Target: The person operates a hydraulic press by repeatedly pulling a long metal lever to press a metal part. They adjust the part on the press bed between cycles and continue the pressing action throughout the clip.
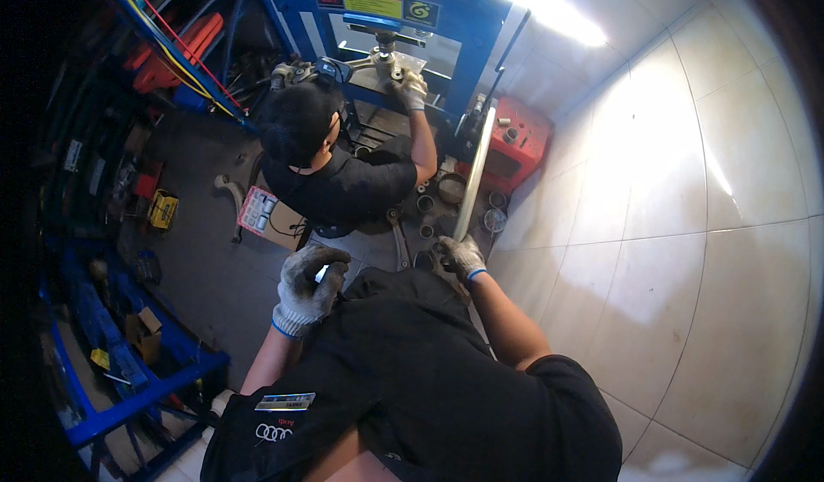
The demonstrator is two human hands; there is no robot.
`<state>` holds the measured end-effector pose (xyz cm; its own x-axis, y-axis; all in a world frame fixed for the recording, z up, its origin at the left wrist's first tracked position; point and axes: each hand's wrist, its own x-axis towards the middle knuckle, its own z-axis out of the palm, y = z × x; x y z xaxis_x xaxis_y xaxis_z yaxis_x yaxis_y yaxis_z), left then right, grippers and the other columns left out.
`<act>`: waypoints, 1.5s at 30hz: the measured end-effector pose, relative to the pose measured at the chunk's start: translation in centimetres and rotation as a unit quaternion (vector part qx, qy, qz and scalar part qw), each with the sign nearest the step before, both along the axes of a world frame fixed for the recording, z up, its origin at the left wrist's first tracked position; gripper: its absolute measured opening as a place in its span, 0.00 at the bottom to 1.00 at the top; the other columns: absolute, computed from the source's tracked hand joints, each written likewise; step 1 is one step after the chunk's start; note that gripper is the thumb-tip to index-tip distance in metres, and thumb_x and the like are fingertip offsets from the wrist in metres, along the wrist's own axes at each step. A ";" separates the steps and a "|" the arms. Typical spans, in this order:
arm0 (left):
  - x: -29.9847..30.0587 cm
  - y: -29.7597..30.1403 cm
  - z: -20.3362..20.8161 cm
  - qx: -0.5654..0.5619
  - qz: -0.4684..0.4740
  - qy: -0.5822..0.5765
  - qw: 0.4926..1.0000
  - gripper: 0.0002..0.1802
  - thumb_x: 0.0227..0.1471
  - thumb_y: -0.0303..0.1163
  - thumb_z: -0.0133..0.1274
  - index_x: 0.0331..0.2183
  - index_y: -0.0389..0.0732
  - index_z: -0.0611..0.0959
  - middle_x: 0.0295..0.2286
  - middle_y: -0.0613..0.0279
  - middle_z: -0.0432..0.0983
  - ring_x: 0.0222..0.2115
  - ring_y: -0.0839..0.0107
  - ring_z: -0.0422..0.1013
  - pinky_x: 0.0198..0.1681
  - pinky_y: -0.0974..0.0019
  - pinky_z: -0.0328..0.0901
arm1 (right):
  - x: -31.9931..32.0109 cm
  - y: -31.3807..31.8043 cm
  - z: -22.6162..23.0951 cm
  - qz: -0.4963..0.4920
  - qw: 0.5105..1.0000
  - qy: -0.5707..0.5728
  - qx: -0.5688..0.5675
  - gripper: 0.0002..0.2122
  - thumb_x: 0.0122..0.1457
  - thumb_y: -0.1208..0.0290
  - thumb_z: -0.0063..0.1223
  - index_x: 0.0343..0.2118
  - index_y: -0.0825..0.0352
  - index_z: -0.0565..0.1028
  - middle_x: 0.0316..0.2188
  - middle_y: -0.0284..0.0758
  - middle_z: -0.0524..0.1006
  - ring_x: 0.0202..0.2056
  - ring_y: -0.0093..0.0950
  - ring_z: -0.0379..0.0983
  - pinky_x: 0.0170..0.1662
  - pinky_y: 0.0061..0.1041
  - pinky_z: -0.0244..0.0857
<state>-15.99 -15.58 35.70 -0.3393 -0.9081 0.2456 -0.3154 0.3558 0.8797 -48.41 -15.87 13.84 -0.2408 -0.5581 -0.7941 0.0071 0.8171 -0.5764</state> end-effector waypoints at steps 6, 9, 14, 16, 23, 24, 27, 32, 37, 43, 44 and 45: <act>-0.9 0.5 0.1 -0.034 -0.014 -0.051 0.998 0.08 0.46 0.21 0.57 0.33 0.36 0.86 0.30 0.53 0.82 0.31 0.61 0.79 0.37 0.64 0.71 | 1.0 0.5 -1.5 -0.027 0.998 -0.007 -0.050 0.14 0.62 0.63 0.56 0.46 0.66 0.73 0.30 0.36 0.80 0.27 0.29 0.78 0.26 0.29 0.73; -1.1 0.7 0.2 -0.026 -0.018 -0.062 0.998 0.08 0.47 0.23 0.57 0.33 0.37 0.86 0.31 0.54 0.82 0.32 0.60 0.79 0.38 0.64 0.71 | 0.6 0.5 -0.6 -0.005 0.998 0.002 -0.064 0.14 0.62 0.62 0.57 0.45 0.67 0.74 0.30 0.36 0.80 0.27 0.29 0.79 0.27 0.28 0.73; -1.3 1.0 -0.1 -0.031 -0.010 -0.068 0.997 0.08 0.48 0.24 0.57 0.34 0.37 0.86 0.31 0.53 0.82 0.32 0.60 0.79 0.38 0.63 0.71 | 0.5 1.0 1.0 -0.033 0.997 -0.029 -0.070 0.13 0.61 0.62 0.58 0.42 0.67 0.75 0.29 0.36 0.79 0.25 0.28 0.77 0.27 0.27 0.73; -1.4 1.3 -0.4 -0.031 -0.009 -0.074 0.997 0.08 0.48 0.25 0.58 0.34 0.37 0.86 0.31 0.53 0.82 0.32 0.60 0.79 0.38 0.63 0.71 | 0.5 1.0 1.0 -0.040 0.997 -0.027 -0.061 0.13 0.61 0.63 0.58 0.41 0.67 0.75 0.28 0.35 0.79 0.24 0.28 0.77 0.27 0.28 0.72; -1.3 1.4 -1.2 -0.016 -0.006 -0.061 0.998 0.09 0.48 0.25 0.58 0.34 0.37 0.86 0.31 0.52 0.82 0.33 0.59 0.78 0.39 0.62 0.71 | 0.6 0.7 0.0 -0.057 0.995 -0.054 -0.067 0.12 0.60 0.63 0.58 0.40 0.66 0.75 0.28 0.35 0.79 0.24 0.28 0.76 0.27 0.29 0.73; -1.3 1.4 -1.3 -0.005 -0.005 -0.065 0.998 0.09 0.48 0.24 0.58 0.35 0.37 0.86 0.31 0.52 0.82 0.33 0.59 0.78 0.39 0.62 0.72 | 0.6 0.8 0.0 -0.060 0.994 -0.060 -0.069 0.12 0.60 0.63 0.58 0.40 0.66 0.75 0.28 0.35 0.79 0.24 0.28 0.76 0.27 0.29 0.73; -1.2 1.5 -1.4 0.004 -0.005 -0.055 0.998 0.09 0.48 0.24 0.58 0.35 0.36 0.86 0.32 0.52 0.81 0.33 0.59 0.78 0.39 0.62 0.72 | 0.7 1.0 0.4 -0.058 0.993 -0.070 -0.071 0.12 0.60 0.63 0.58 0.41 0.66 0.75 0.29 0.35 0.80 0.24 0.29 0.77 0.27 0.30 0.74; -1.0 1.5 -1.3 0.011 -0.009 -0.058 0.998 0.10 0.48 0.25 0.57 0.35 0.36 0.86 0.32 0.52 0.81 0.33 0.60 0.78 0.38 0.62 0.72 | 0.7 0.9 0.6 -0.044 0.995 -0.057 -0.073 0.12 0.60 0.64 0.58 0.41 0.67 0.74 0.29 0.35 0.80 0.24 0.29 0.77 0.27 0.30 0.74; -0.8 1.2 -1.2 0.022 -0.009 -0.050 0.998 0.10 0.49 0.25 0.57 0.36 0.37 0.86 0.32 0.52 0.82 0.33 0.60 0.78 0.38 0.63 0.72 | 0.8 0.7 -0.2 -0.040 0.996 -0.041 -0.064 0.12 0.61 0.64 0.57 0.41 0.68 0.74 0.29 0.36 0.79 0.24 0.29 0.77 0.27 0.29 0.73; -0.5 0.7 -1.7 0.021 -0.013 -0.060 0.998 0.10 0.49 0.26 0.57 0.35 0.37 0.86 0.31 0.52 0.81 0.32 0.61 0.78 0.36 0.63 0.72 | 1.1 0.7 0.3 -0.061 0.991 -0.084 -0.089 0.12 0.61 0.65 0.57 0.40 0.68 0.74 0.29 0.36 0.80 0.24 0.29 0.77 0.27 0.29 0.73; -0.5 0.6 -1.7 0.017 -0.013 -0.062 0.998 0.10 0.49 0.26 0.57 0.35 0.37 0.86 0.31 0.53 0.81 0.32 0.61 0.78 0.36 0.64 0.72 | 1.2 0.7 0.5 -0.049 0.992 -0.071 -0.092 0.12 0.61 0.64 0.57 0.40 0.68 0.74 0.29 0.36 0.80 0.24 0.29 0.77 0.27 0.28 0.73; -0.5 0.6 -1.8 0.012 -0.012 -0.070 0.997 0.10 0.49 0.26 0.57 0.35 0.37 0.86 0.31 0.53 0.81 0.32 0.61 0.78 0.36 0.64 0.72 | 1.2 0.6 0.8 -0.040 0.993 -0.057 -0.091 0.12 0.61 0.64 0.57 0.40 0.68 0.74 0.29 0.36 0.80 0.25 0.29 0.77 0.27 0.28 0.73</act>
<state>-16.49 -15.03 33.89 -0.3910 -0.9042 0.1720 -0.4270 0.3437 0.8364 -47.24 -15.23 14.61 -0.2040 -0.6780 -0.7062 0.1420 0.6932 -0.7066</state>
